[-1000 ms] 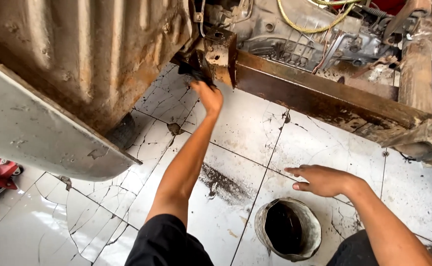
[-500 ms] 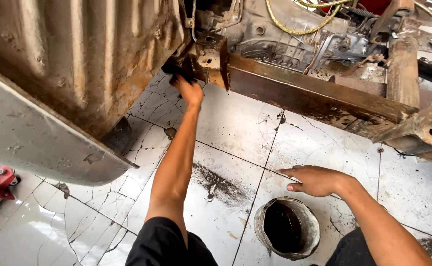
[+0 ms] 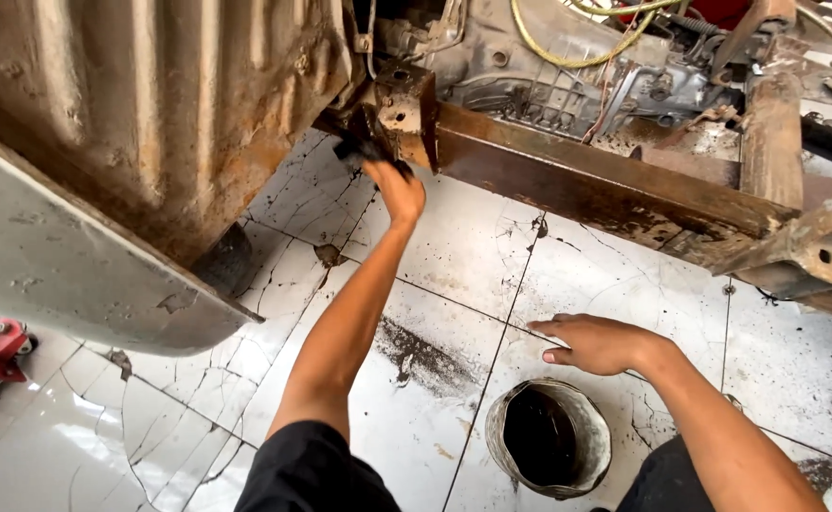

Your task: The recorder is cleaning dirt and grease off a vehicle chassis frame using a black rag and dipping it into a bucket of fluid.

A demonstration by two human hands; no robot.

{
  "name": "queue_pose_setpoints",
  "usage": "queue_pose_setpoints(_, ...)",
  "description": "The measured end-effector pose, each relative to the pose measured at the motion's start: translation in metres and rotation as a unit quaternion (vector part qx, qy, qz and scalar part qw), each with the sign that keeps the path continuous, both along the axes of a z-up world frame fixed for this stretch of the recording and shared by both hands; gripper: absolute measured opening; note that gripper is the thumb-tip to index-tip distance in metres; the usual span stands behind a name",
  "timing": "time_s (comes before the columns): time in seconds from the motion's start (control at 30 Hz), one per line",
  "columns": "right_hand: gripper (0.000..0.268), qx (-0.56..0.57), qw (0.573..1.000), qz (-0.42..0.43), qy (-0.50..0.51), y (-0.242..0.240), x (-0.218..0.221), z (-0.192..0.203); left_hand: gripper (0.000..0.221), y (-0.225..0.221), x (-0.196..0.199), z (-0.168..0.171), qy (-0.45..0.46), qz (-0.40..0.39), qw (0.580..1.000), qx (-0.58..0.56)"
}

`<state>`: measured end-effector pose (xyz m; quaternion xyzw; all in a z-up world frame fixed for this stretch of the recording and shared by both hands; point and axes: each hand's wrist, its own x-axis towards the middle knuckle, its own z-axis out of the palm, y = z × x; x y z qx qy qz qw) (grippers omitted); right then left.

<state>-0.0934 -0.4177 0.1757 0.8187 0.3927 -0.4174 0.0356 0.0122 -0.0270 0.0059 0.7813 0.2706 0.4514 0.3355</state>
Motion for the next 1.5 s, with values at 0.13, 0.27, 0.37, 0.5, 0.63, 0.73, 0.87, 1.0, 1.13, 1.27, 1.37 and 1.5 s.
queue_pose_setpoints(0.13, 0.067, 0.026, 0.999, 0.001, -0.023, 0.003, -0.001, -0.014, 0.058, -0.055, -0.057, 0.046, -0.008, -0.096, 0.988, -0.119)
queue_pose_setpoints(0.27, 0.073, 0.104, 0.993, -0.055, -0.028, 0.027, -0.015, 0.009, 0.032, -0.084, -0.080, 0.053, 0.040, -0.077, 0.987, -0.137)
queue_pose_setpoints(0.37, 0.097, 0.289, 0.951, -0.101, -0.044, 0.047, -0.027, 0.005, 0.019, -0.128, -0.107, 0.076, -0.020, -0.231, 0.882, -0.411)
queue_pose_setpoints(0.5, 0.100, 0.394, 0.887, -0.238, -0.040, 0.063, -0.036, -0.014, 0.024, -0.176, -0.125, 0.065, 0.105, -0.362, 0.812, -0.446)
queue_pose_setpoints(0.63, 0.055, 0.322, 0.892, -0.302, -0.098, 0.039, -0.014, -0.036, 0.046, -0.162, -0.129, 0.082, 0.361, -0.479, 0.688, -0.408)
queue_pose_setpoints(0.73, 0.034, 0.123, 0.942, -0.296, -0.098, 0.022, -0.028, -0.001, 0.061, -0.148, -0.139, 0.128, 0.526, -0.522, 0.649, -0.174)
queue_pose_setpoints(0.87, 0.037, 0.011, 0.955, -0.290, 0.059, -0.018, -0.064, -0.093, 0.060, -0.104, -0.106, 0.101, 0.524, -0.515, 0.670, -0.104)
queue_pose_setpoints(1.0, 0.040, -0.051, 0.970, -0.237, 0.023, -0.039, -0.104, -0.247, 0.053, -0.076, -0.085, 0.077, 0.439, -0.471, 0.741, -0.189)
queue_pose_setpoints(1.13, 0.039, -0.074, 0.979, -0.184, -0.037, -0.046, -0.093, -0.328, 0.051, -0.061, -0.083, 0.077, 0.405, -0.448, 0.761, -0.235)
queue_pose_setpoints(1.27, 0.040, -0.091, 0.970, -0.223, -0.023, -0.061, -0.099, -0.375, 0.049, -0.063, -0.087, 0.070, 0.415, -0.460, 0.759, -0.200)
queue_pose_setpoints(1.37, 0.041, -0.101, 0.962, -0.254, -0.019, -0.082, -0.091, -0.401, 0.050, -0.056, -0.081, 0.040, 0.415, -0.479, 0.749, -0.192)
queue_pose_setpoints(1.5, 0.049, -0.113, 0.946, -0.304, -0.006, -0.048, -0.083, -0.330, 0.051, -0.055, -0.077, 0.044, 0.407, -0.513, 0.738, -0.164)
